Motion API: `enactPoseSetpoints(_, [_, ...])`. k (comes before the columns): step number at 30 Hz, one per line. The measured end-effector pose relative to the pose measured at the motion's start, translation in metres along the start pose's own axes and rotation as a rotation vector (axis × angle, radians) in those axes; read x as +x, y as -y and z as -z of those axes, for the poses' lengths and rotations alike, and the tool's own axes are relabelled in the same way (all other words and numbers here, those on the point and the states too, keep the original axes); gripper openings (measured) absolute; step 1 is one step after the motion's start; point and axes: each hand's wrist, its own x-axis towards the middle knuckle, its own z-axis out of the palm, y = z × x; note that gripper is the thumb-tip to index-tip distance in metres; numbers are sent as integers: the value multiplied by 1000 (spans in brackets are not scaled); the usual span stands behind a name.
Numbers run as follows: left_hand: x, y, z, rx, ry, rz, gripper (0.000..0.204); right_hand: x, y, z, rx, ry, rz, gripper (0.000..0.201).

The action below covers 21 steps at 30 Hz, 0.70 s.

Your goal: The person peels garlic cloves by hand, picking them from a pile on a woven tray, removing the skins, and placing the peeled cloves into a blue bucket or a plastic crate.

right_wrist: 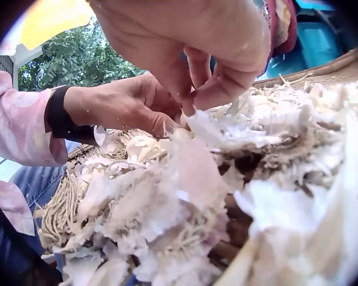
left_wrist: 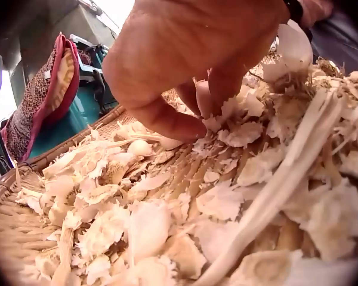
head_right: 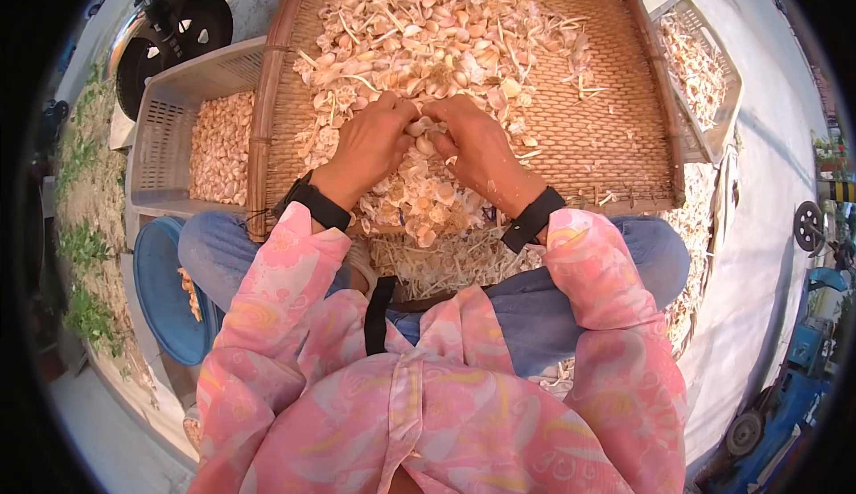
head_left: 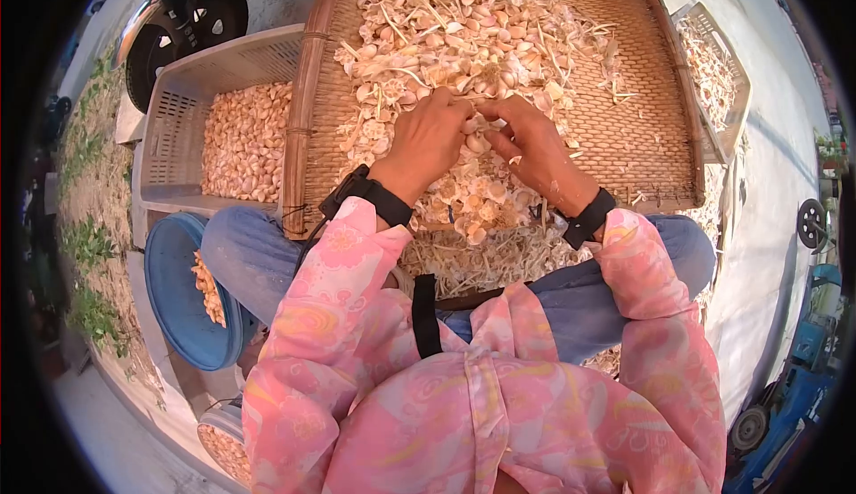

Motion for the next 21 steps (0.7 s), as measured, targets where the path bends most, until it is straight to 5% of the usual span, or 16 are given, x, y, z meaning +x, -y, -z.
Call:
enactPoseSetpoints(4, [0,-10,6,26,101,124,22,2,3,1,-20,17,-56,34])
enactPoseSetpoints(7, [-6,-11,2,-87,-26,44,21,5,-1,0,117,-33,72,34])
enactPoseSetpoints(11, [-17,-17,5,-585,-81,147,19,6,13,5,283,-3,-32,27])
enactPoseSetpoints(13, [-25,-33,14,-790,-116,217,21,2,18,3,166,-22,68,22])
enactPoseSetpoints(17, [-33,-38,1,-446,-323,186,20,-11,34,-7,-136,-87,129,17])
enactPoseSetpoints(21, [-36,-50,-8,-1229,-317,541,26,-15,49,-1,-237,-97,188,15])
